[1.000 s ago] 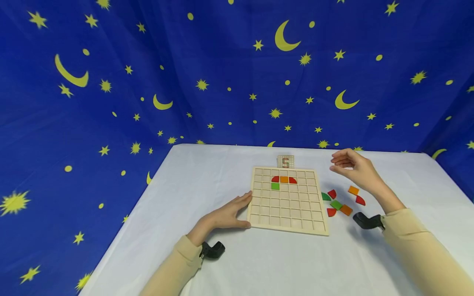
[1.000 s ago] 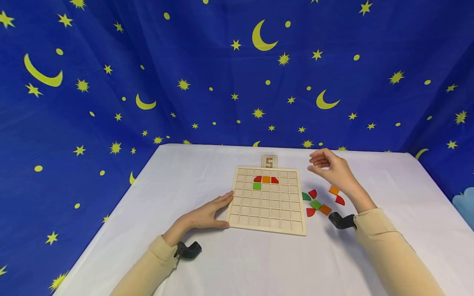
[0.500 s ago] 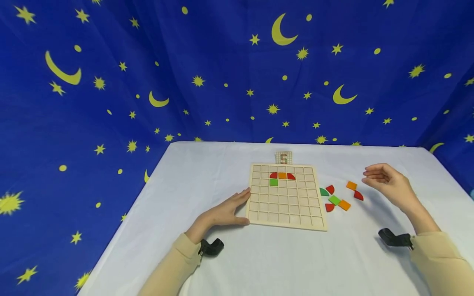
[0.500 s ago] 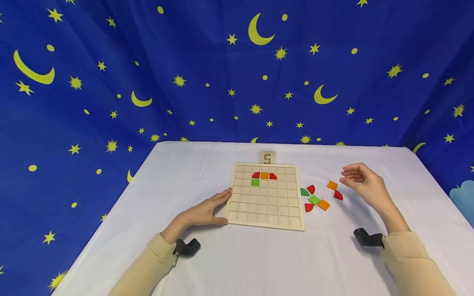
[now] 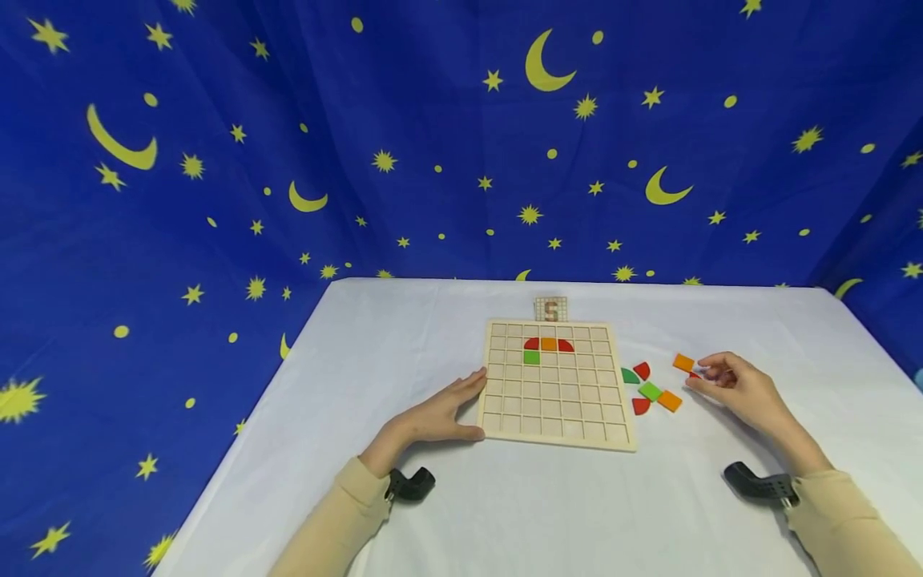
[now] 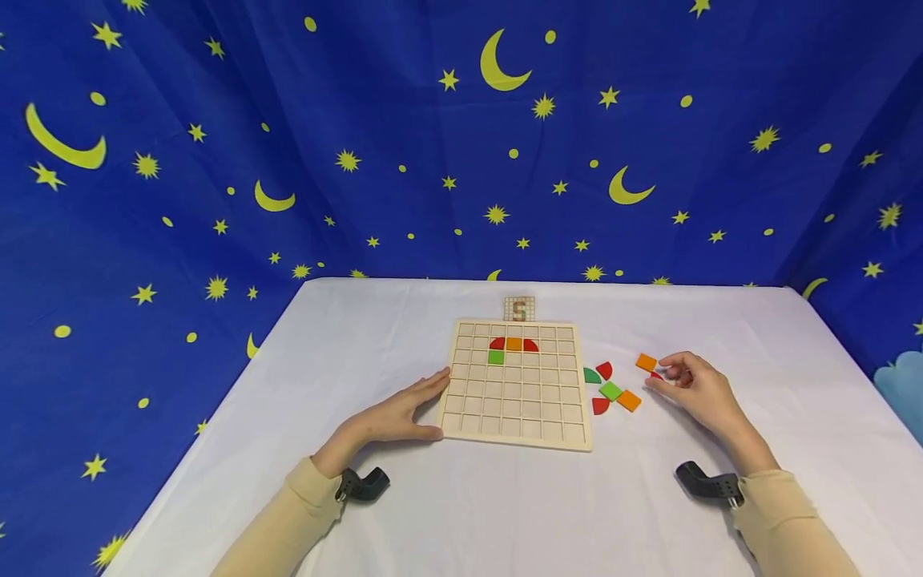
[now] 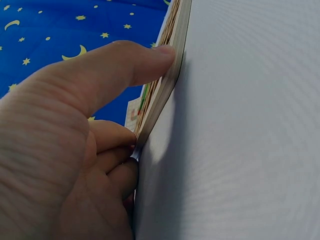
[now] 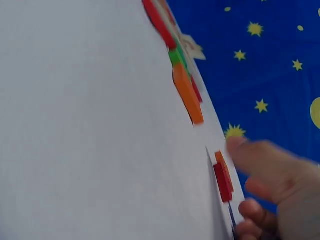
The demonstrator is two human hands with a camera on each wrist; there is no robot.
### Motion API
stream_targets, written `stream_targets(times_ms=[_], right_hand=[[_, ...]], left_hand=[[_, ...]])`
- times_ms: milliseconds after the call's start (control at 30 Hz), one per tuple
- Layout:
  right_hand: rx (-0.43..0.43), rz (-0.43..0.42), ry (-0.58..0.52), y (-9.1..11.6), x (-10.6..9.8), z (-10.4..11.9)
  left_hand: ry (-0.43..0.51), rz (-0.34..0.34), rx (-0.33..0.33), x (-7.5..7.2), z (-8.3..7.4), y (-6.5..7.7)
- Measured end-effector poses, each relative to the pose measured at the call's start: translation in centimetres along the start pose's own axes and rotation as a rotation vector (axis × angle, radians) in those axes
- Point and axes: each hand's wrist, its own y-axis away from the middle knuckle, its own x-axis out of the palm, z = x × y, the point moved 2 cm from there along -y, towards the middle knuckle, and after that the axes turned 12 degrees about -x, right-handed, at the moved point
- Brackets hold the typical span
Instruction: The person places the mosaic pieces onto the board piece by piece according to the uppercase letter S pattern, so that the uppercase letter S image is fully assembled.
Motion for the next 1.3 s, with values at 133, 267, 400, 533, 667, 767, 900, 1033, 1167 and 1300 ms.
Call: stream_targets(times_ms=[133, 267, 400, 533, 667, 767, 900, 1033, 1167, 1300], right_hand=[[-0.056, -0.037, 0.085, -0.2, 0.5, -0.1], [-0.061, -0.031, 0.098, -0.2, 0.6, 0.1], [-0.042, -0.009, 0.086, -0.1, 0.6, 0.3], [-0.037, 0.004, 0.056, -0.2, 0.7, 0.3], [-0.042, 0.021, 0.025, -0.2, 0.7, 0.2], [-0.043, 0.027, 0.019, -0.2, 0.7, 0.3], [-0.026, 0.006, 0.028, -0.3, 0.9, 0.5], [-0.043, -0.017, 0.061, -0.7, 1.5, 0.7], [-0.066, 0.003, 0.054, -0.9, 1.7, 0.8], [-0.055, 0.041, 0.021, -0.8, 1.7, 0.9]], left_hand=[[-0.003, 0.000, -0.003, 0.0, 0.0, 0.0], [-0.007, 0.000, -0.004, 0.0, 0.0, 0.0], [-0.006, 0.001, -0.002, 0.1, 0.0, 0.0], [-0.009, 0.001, -0.002, 0.1, 0.0, 0.0], [-0.001, 0.001, -0.008, 0.0, -0.1, 0.1], [0.001, 0.000, -0.012, 0.0, -0.1, 0.1], [-0.003, 0.000, -0.012, 0.0, -0.1, 0.1], [0.000, 0.001, -0.014, 0.0, -0.1, 0.2], [-0.003, 0.000, -0.007, -0.1, -0.2, 0.2], [0.001, 0.002, -0.007, -0.1, -0.3, 0.2]])
